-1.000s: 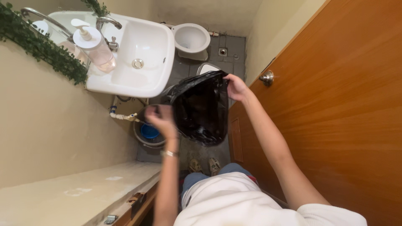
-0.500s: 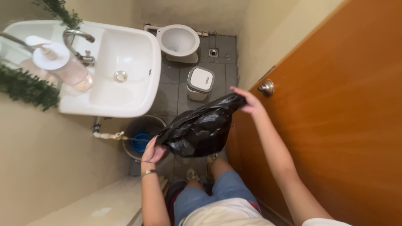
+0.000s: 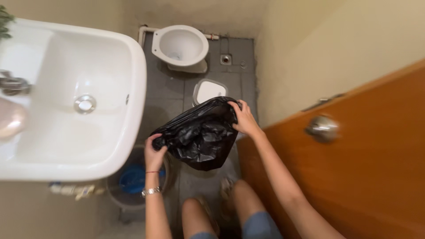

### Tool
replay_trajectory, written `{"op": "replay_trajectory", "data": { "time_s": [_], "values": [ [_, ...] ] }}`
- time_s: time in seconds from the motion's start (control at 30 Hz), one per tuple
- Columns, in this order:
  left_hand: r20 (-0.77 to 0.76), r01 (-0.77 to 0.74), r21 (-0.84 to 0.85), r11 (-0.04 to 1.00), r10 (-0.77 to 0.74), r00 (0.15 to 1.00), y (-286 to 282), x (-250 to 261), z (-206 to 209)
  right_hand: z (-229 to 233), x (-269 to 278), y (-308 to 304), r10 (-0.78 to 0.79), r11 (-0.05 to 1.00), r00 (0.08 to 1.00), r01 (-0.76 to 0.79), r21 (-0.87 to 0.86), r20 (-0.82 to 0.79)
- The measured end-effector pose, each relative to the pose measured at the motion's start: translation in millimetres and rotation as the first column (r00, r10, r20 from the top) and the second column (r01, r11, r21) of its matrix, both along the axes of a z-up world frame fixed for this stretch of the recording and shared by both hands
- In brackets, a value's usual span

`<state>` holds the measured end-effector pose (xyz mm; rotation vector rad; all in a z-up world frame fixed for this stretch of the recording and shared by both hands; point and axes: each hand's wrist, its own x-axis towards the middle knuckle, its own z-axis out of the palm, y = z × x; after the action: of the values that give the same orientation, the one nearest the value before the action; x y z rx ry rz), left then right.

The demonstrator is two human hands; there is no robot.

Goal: The person lines a small bin with a black plastic bag and uses a blue pitcher to pour water into the bin.

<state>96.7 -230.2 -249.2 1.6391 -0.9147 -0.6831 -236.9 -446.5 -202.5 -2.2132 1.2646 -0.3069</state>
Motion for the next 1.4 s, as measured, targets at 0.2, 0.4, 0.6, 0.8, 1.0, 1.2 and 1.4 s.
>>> {"op": "replay_trajectory", "data": {
  "time_s": [0.2,0.4,0.6,0.8,1.0,1.2,1.4],
  "values": [
    [-0.068,0.069,-0.035,0.997,-0.071,0.995,-51,3,-101,-151,32,-51,0.147,0.967,0.967,-0.185,0.175,0.21],
    [-0.201,-0.212,-0.149,0.966,0.181,0.963,-71,1,-193,-301,65,-82,0.214,0.906,0.898,-0.33,0.266,0.385],
    [0.114,-0.358,-0.217,0.908,0.388,0.915,-61,15,-234,-373,59,-131,-0.213,0.973,0.977,0.212,-0.096,0.004],
    [0.107,-0.234,-0.316,0.92,0.279,0.954,-75,16,-223,-386,80,-104,-0.103,0.93,0.983,0.04,-0.364,-0.153],
    [0.026,-0.21,-0.296,0.932,0.228,0.973,-83,12,-232,-401,69,-132,0.021,0.832,0.997,0.02,-0.554,0.068],
    [0.049,-0.289,-0.279,0.916,0.315,0.948,-68,17,-227,-395,39,-156,-0.282,0.819,0.857,0.449,-0.357,0.43],
    [-0.023,-0.378,-0.301,0.876,0.389,0.921,-51,25,-218,-440,-33,-205,-0.684,0.55,0.46,0.835,-0.015,0.567]
  ]
}}
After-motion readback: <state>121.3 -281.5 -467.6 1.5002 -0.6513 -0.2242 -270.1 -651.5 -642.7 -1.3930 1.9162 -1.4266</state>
